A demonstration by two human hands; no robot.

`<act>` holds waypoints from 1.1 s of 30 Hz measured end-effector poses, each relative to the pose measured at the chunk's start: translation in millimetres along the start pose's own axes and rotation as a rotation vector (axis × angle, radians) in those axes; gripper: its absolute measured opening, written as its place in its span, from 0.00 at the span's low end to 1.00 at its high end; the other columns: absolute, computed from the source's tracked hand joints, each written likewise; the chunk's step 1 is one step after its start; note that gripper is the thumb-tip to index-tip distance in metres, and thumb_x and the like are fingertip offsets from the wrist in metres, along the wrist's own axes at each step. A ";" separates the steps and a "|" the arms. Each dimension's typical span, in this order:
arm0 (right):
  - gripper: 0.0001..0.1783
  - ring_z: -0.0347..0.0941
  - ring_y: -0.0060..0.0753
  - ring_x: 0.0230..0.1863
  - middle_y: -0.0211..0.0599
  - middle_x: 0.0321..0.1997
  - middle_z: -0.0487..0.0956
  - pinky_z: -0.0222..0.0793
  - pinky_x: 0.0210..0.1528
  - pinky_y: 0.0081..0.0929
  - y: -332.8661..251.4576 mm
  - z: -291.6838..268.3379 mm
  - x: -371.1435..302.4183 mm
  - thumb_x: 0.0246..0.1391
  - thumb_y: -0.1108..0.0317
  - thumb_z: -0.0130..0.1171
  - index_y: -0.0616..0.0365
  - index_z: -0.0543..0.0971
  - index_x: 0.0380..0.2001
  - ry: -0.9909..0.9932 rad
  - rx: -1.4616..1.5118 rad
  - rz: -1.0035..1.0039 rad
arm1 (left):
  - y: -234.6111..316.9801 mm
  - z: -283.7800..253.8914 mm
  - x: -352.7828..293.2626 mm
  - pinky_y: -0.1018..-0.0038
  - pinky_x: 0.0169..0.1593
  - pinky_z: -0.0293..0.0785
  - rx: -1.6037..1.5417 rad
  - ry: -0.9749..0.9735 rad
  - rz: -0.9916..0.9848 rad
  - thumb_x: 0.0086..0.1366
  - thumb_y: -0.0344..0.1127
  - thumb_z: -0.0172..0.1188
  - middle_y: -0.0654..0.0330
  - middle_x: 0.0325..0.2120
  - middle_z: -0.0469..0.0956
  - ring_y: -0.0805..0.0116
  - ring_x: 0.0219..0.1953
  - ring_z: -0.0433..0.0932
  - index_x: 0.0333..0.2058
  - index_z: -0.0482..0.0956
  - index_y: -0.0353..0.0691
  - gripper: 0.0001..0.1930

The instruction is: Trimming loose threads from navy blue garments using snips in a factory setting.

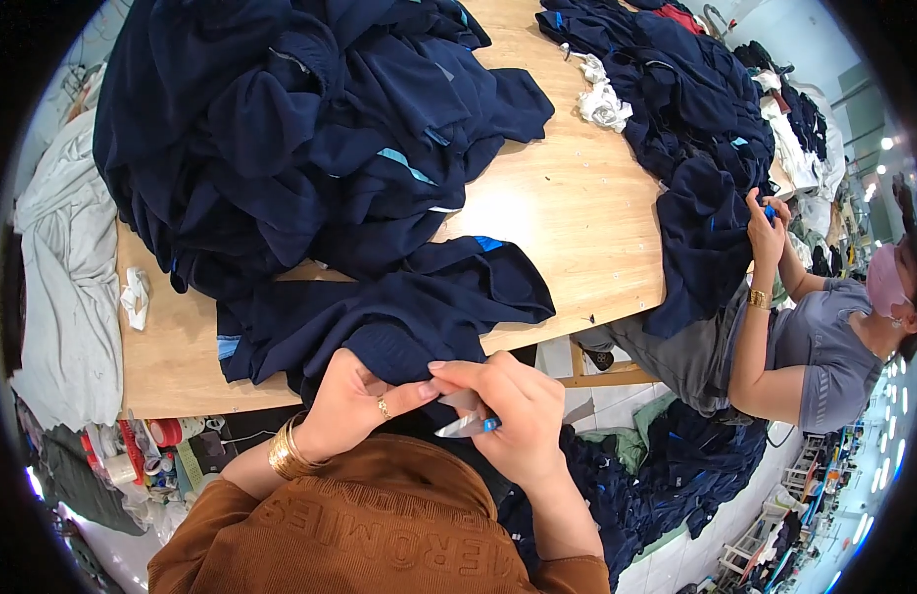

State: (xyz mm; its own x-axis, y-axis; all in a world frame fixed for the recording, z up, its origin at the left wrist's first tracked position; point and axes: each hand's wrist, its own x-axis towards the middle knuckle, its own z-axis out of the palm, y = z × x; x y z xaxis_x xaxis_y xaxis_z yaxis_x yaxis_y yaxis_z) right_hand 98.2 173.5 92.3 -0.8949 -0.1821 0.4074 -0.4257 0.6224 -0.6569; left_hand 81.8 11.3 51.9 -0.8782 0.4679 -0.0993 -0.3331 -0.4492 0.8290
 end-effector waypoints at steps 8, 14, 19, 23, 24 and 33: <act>0.08 0.65 0.22 0.18 0.29 0.22 0.73 0.60 0.21 0.18 6.5 -10.2 -1.9 0.42 0.77 0.63 0.57 0.76 0.28 0.142 0.107 0.178 | 9.2 0.6 -1.2 0.82 0.43 0.70 0.077 -0.003 -0.019 0.56 0.22 0.59 0.63 0.35 0.74 0.79 0.37 0.72 0.39 0.72 0.28 0.12; 0.06 0.64 0.21 0.18 0.29 0.21 0.73 0.57 0.20 0.18 -1.3 -3.7 -0.7 0.43 0.76 0.61 0.57 0.75 0.26 0.063 -0.060 0.128 | 1.9 6.2 -1.5 0.81 0.43 0.70 0.022 -0.011 -0.003 0.56 0.22 0.59 0.62 0.35 0.74 0.78 0.39 0.72 0.39 0.72 0.28 0.11; 0.08 0.69 0.25 0.24 0.32 0.22 0.73 0.62 0.25 0.18 9.7 -15.8 -12.8 0.43 0.76 0.62 0.58 0.75 0.29 0.154 0.027 0.193 | 1.3 4.8 -5.7 0.78 0.48 0.69 0.088 -0.012 0.003 0.55 0.22 0.60 0.58 0.41 0.75 0.73 0.43 0.73 0.43 0.71 0.27 0.16; 0.20 0.71 0.29 0.34 0.35 0.32 0.73 0.67 0.31 0.19 -4.8 -4.5 -5.1 0.35 0.74 0.68 0.58 0.76 0.36 0.039 0.119 0.234 | 1.9 5.2 -5.9 0.78 0.48 0.69 0.053 0.005 0.017 0.56 0.23 0.59 0.58 0.42 0.74 0.74 0.43 0.73 0.43 0.72 0.28 0.15; 0.24 0.56 0.12 0.19 0.31 0.38 0.73 0.51 0.22 0.11 9.3 0.0 -8.0 0.34 0.68 0.69 0.59 0.76 0.39 -0.019 0.073 0.134 | 1.8 3.3 -5.2 0.78 0.47 0.69 0.095 -0.017 0.036 0.56 0.23 0.59 0.59 0.42 0.74 0.74 0.42 0.73 0.43 0.71 0.28 0.15; 0.34 0.71 0.42 0.43 0.43 0.43 0.72 0.68 0.42 0.27 10.5 21.7 -18.0 0.31 0.75 0.65 0.59 0.70 0.49 0.019 -0.028 0.063 | 8.4 4.7 3.5 0.78 0.44 0.69 0.111 -0.041 -0.026 0.65 0.31 0.50 0.65 0.40 0.72 0.78 0.40 0.70 0.48 0.69 0.31 0.14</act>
State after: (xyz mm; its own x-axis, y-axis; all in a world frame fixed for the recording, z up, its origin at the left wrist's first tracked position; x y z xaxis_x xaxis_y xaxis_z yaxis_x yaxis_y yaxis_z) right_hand 107.0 166.8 64.4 -0.9170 -0.1272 0.3780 -0.3642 0.6534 -0.6636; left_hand 77.6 12.7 61.0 -0.8543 0.5099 -0.1007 -0.3132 -0.3504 0.8827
